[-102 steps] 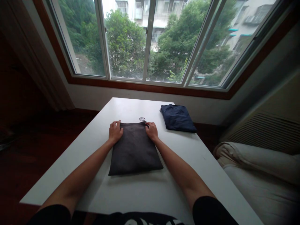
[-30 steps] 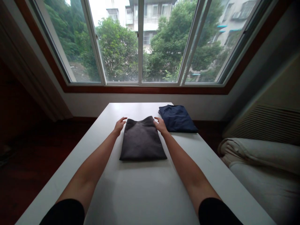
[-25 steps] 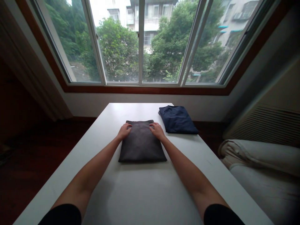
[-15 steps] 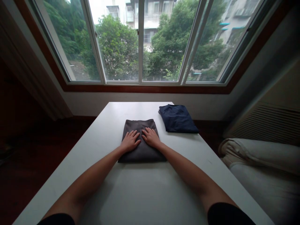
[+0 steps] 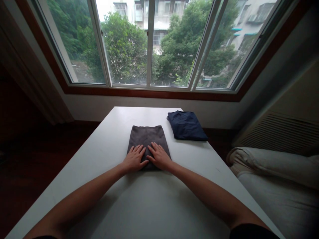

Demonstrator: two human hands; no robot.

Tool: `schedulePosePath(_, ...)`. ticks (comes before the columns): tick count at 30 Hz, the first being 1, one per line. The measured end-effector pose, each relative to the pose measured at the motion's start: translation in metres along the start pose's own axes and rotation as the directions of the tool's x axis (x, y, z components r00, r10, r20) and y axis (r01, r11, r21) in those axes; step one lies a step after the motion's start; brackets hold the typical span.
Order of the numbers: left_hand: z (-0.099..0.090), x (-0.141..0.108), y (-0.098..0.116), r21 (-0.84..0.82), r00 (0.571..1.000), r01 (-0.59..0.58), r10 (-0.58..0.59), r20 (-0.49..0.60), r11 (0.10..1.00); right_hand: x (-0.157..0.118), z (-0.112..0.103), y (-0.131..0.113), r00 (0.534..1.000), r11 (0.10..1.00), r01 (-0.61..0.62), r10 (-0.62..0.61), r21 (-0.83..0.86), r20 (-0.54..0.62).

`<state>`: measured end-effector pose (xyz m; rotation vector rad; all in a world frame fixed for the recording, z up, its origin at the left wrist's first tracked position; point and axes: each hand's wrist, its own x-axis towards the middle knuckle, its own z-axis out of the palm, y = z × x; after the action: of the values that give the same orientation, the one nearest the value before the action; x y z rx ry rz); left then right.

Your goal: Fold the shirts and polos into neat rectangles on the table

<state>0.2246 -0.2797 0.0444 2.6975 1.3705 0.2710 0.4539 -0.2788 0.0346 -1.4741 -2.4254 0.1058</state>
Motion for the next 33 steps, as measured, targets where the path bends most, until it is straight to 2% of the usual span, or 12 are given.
schedulePosePath(5, 0.006, -0.012, -0.005, -0.026, 0.996, -0.056, 0.053, -0.075, 0.998, -0.019, 0.005, -0.006, 1.0, 1.0, -0.004, 0.004, 0.005, -0.027)
schedulePosePath(14, 0.008, -0.015, -0.005, -0.032, 0.996, -0.01, 0.007, -0.085, 0.999, -0.022, -0.003, -0.006, 0.999, 1.0, -0.017, 0.016, -0.007, -0.044)
schedulePosePath(20, 0.01, -0.013, -0.015, -0.042, 0.993, 0.023, -0.027, -0.111, 0.999, -0.023, -0.015, -0.01, 0.994, 0.997, 0.067, -0.07, -0.038, -0.085)
schedulePosePath(24, 0.008, -0.012, -0.031, -0.066, 0.989, 0.075, -0.082, -0.125, 0.995, -0.021, -0.01, 0.0, 0.999, 0.999, 0.045, -0.045, -0.009, -0.024)
schedulePosePath(29, 0.008, -0.009, -0.049, -0.104, 0.987, 0.119, -0.129, -0.095, 0.987, -0.016, -0.008, 0.025, 0.998, 0.999, -0.032, 0.031, -0.015, -0.053)
schedulePosePath(33, 0.011, -0.008, -0.055, -0.12, 0.984, 0.136, -0.148, -0.095, 0.983, -0.016, -0.008, 0.035, 0.994, 0.998, -0.059, 0.056, -0.021, -0.092)
